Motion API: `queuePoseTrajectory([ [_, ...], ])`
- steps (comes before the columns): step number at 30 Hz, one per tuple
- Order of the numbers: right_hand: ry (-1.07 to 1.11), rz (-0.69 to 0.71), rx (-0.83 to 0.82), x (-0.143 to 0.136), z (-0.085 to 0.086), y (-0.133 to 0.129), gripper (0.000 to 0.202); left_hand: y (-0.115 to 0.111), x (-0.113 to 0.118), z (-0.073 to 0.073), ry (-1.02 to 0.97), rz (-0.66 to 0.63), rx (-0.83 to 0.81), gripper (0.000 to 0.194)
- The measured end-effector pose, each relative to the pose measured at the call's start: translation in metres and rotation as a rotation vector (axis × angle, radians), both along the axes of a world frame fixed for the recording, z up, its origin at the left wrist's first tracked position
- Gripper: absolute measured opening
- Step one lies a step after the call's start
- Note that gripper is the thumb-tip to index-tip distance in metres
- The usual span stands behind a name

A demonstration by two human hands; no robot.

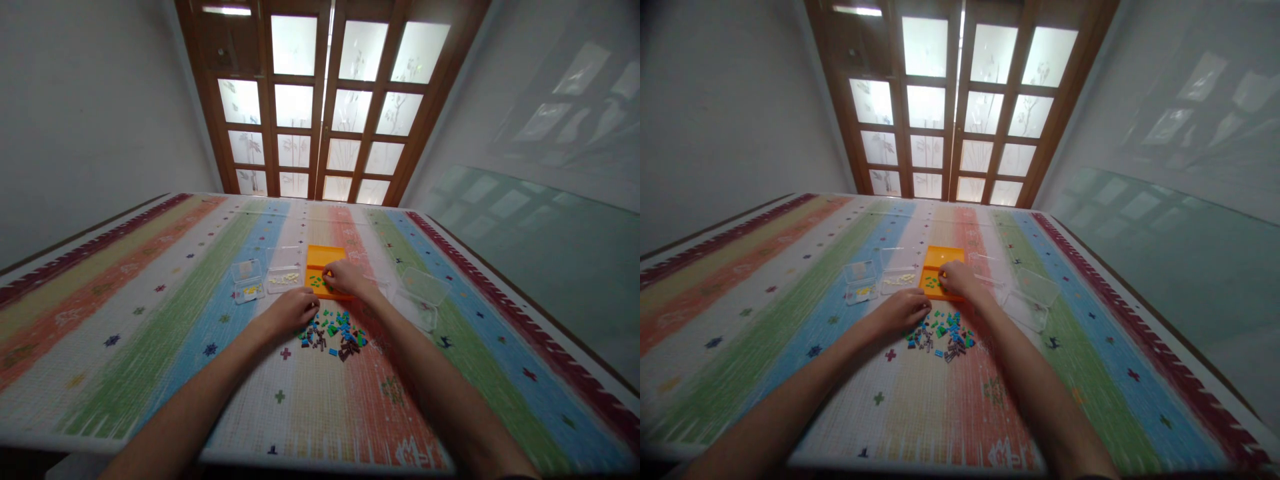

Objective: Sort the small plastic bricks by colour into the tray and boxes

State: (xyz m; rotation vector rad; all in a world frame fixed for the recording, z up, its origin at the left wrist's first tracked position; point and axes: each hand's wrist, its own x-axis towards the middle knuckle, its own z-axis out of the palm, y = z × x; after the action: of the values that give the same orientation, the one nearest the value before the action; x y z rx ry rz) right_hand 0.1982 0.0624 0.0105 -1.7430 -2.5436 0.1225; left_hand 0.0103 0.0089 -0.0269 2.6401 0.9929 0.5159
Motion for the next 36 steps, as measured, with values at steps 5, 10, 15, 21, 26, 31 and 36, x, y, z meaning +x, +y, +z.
queuePoseTrajectory([
  [5,0.034,0.014,0.015,0.008,0.005,-0.005,0.030,0.000,0.000,0.005,-0.018,0.019,-0.001,0.019],
  [10,0.186,0.170,-0.059,0.021,0.017,-0.023,0.027,0.009,-0.005,0.019,-0.064,0.086,0.028,0.015],
  [15,0.159,0.331,-0.216,0.023,0.021,-0.044,0.025,0.021,-0.002,0.030,-0.060,0.128,0.043,0.015],
  [21,0.068,0.349,-0.214,0.016,0.018,-0.053,0.031,0.039,0.011,0.028,0.027,0.146,0.013,0.015],
  [26,0.045,0.353,-0.216,0.015,0.012,-0.051,0.030,0.056,0.017,0.022,0.060,0.150,-0.021,0.017],
  [31,0.016,0.318,-0.220,0.015,0.015,-0.052,0.027,0.066,0.018,0.020,0.090,0.114,-0.041,0.020],
  [36,-0.013,0.272,-0.204,0.011,0.018,-0.055,0.028,0.070,0.016,0.019,0.084,0.109,0.009,0.020],
])
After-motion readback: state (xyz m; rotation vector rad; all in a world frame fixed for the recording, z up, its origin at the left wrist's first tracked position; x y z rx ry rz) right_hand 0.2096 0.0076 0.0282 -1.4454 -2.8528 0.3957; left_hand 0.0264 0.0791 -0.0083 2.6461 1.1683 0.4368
